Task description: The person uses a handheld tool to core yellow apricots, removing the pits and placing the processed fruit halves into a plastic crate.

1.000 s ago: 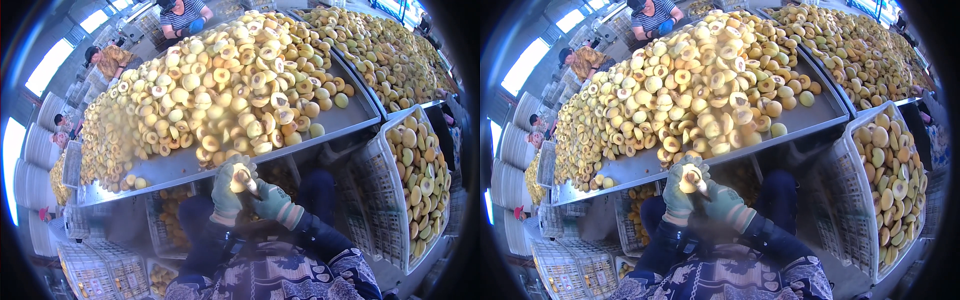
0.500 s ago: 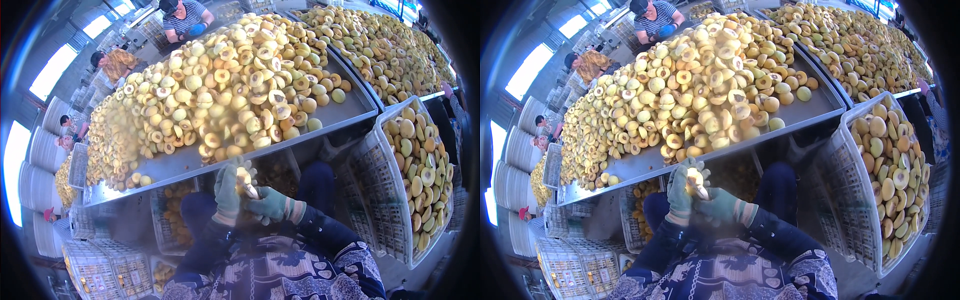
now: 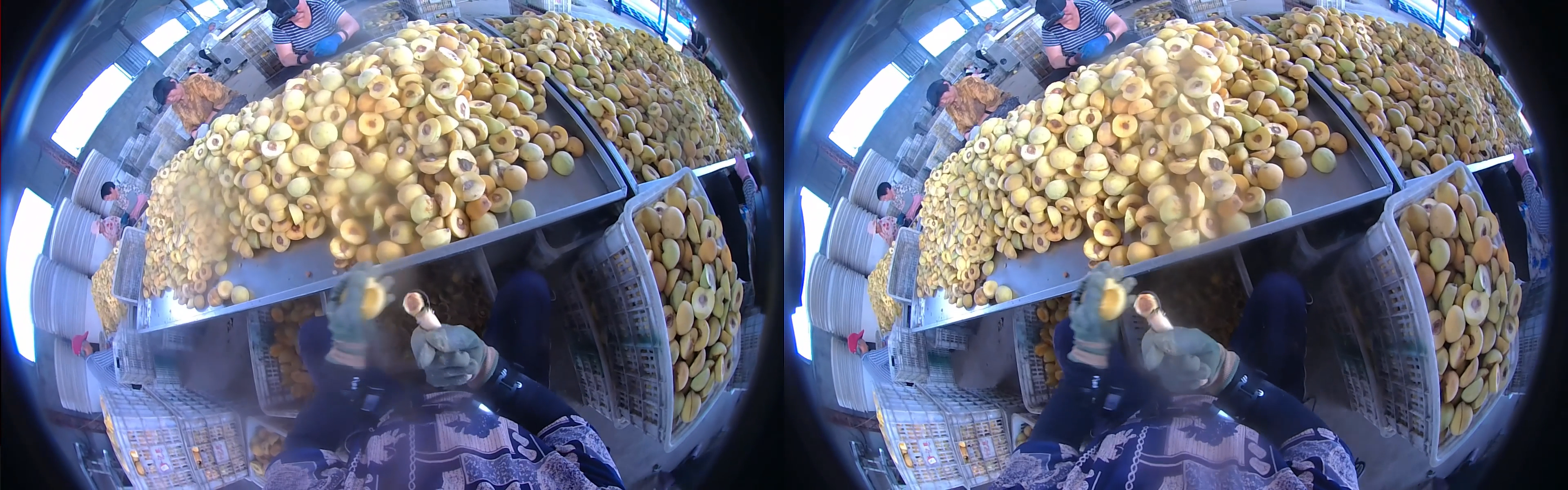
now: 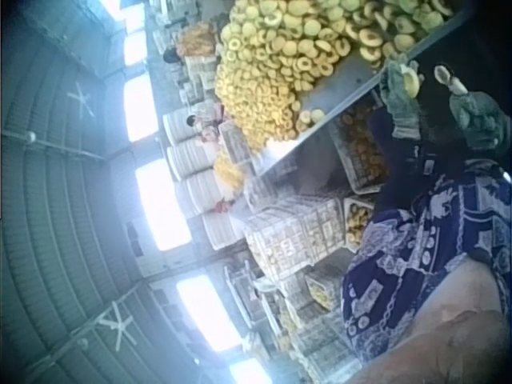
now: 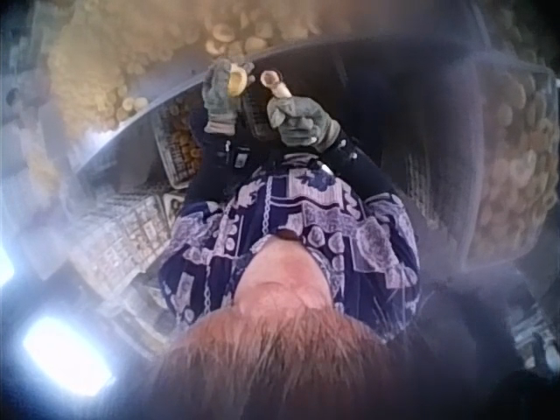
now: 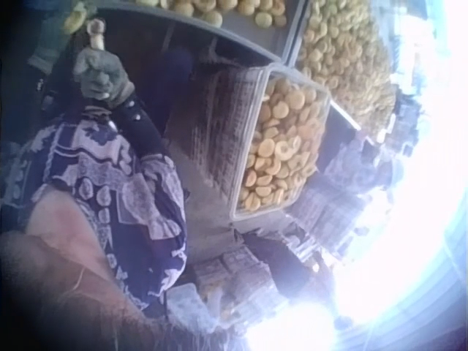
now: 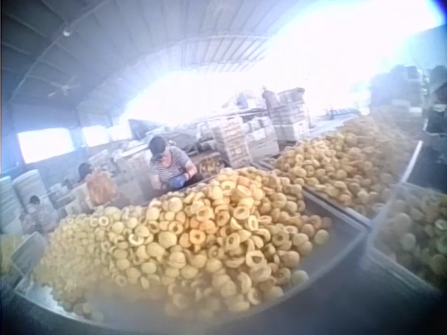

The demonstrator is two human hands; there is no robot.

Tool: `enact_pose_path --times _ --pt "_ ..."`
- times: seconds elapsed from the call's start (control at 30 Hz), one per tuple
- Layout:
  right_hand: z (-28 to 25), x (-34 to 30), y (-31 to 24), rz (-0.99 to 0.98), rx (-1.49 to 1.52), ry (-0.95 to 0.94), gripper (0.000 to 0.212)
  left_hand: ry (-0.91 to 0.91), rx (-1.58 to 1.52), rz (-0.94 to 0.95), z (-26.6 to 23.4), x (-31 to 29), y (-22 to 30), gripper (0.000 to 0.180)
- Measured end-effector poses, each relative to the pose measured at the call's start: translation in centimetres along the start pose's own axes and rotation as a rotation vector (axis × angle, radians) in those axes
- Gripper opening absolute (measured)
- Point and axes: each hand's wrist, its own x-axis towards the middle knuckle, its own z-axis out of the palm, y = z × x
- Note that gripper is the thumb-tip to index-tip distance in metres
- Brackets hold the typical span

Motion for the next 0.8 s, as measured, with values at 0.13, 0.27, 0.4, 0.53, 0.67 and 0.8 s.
enact_pose_path --times 0.13,0.27,0.4,0.53,0.67,0.8 --pt "-0.1 -0.2 -2.2 -0.051 -0.135 0.524 0.026 0.179 0.642 0.298 -9.4 3.8 3.3 0.041" --pt "-2.1 0.5 -2.7 0.085 -0.923 1.231 0.023 0.18 1.967 0.049 -8.8 6.1 8.2 0.044" --pt "-3.4 1.5 -2.6 0.035 -0.811 1.22 0.018 0.05 1.628 0.29 -7.2 12.0 3.5 0.045" --pt "-3.6 2.6 -2.2 0.107 -0.908 1.262 0.02 0.037 1.736 0.195 -6.2 16.5 -1.5 0.049" --pt "-4.2 2.2 -2.6 0.07 -1.082 1.237 0.015 0.02 1.451 0.3 -5.4 16.1 -2.2 0.044" --pt "-2.4 4.9 -3.2 -0.023 -1.294 1.244 0.024 0.135 0.905 0.309 -4.9 13.5 -1.8 0.035"
